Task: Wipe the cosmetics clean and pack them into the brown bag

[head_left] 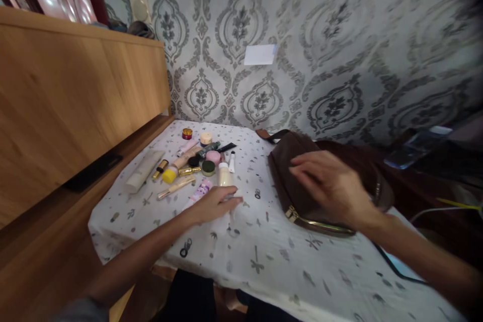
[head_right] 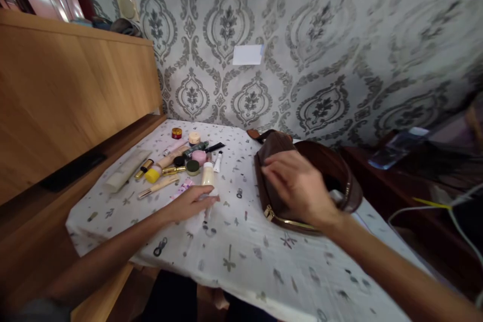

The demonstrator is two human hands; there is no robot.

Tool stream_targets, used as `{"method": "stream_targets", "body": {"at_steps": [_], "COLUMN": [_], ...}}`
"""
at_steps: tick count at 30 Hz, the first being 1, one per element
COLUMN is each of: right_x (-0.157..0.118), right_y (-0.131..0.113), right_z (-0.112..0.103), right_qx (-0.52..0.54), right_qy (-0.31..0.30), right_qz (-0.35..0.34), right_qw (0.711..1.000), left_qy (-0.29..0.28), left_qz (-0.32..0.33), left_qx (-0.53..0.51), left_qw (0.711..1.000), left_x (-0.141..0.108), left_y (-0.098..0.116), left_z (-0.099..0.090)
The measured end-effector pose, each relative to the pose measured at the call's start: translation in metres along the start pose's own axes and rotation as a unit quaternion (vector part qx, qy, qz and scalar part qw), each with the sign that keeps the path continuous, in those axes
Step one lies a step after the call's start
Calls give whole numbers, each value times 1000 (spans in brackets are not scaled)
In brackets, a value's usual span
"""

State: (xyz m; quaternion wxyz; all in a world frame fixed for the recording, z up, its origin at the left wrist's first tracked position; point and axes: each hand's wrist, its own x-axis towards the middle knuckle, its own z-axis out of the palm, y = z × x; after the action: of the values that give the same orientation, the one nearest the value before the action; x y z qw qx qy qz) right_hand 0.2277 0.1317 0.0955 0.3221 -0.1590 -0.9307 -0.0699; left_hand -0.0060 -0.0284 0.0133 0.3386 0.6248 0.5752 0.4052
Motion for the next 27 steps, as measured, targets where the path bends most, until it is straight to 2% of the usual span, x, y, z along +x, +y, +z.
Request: {"method": "stream_targets", "body": {"at_steps": [2,4,7,10,14,18,23,27], "right_x": [-1,-4,-5,-1,7,6,-3,-8], "right_y": [-38,-69,-98,-112,-120,-124,-119,-114], "right_z": [31,67,116,145,159,163,173,177], "right_qx": [58,86,91,85,83,82,133,209], "right_qy": [-60,-113,-150,-162,-181,-179,-130,-84], "right_qz": [-19,-17,74,147,209,233,237,231], "right_qw": [996,990,982,972,957,952,954,946], "left_qy": [20,40,69,97,114,136,153,192], "left_qz": [32,45,17,-19,-71,-111,-83,-46], "left_qx": [150,283,411,476,502,512,516,472], "left_qw": [988,957,909,874,854,841,839,860], "left_x": [-16,-32,-52,-63,-62,-55,-50,-47], "left_y": [-2,-7,-17,-25,-31,-37,-49,-56], "left_z": [-6,-9,-12,-18,-34,-49,-57,-55]}}
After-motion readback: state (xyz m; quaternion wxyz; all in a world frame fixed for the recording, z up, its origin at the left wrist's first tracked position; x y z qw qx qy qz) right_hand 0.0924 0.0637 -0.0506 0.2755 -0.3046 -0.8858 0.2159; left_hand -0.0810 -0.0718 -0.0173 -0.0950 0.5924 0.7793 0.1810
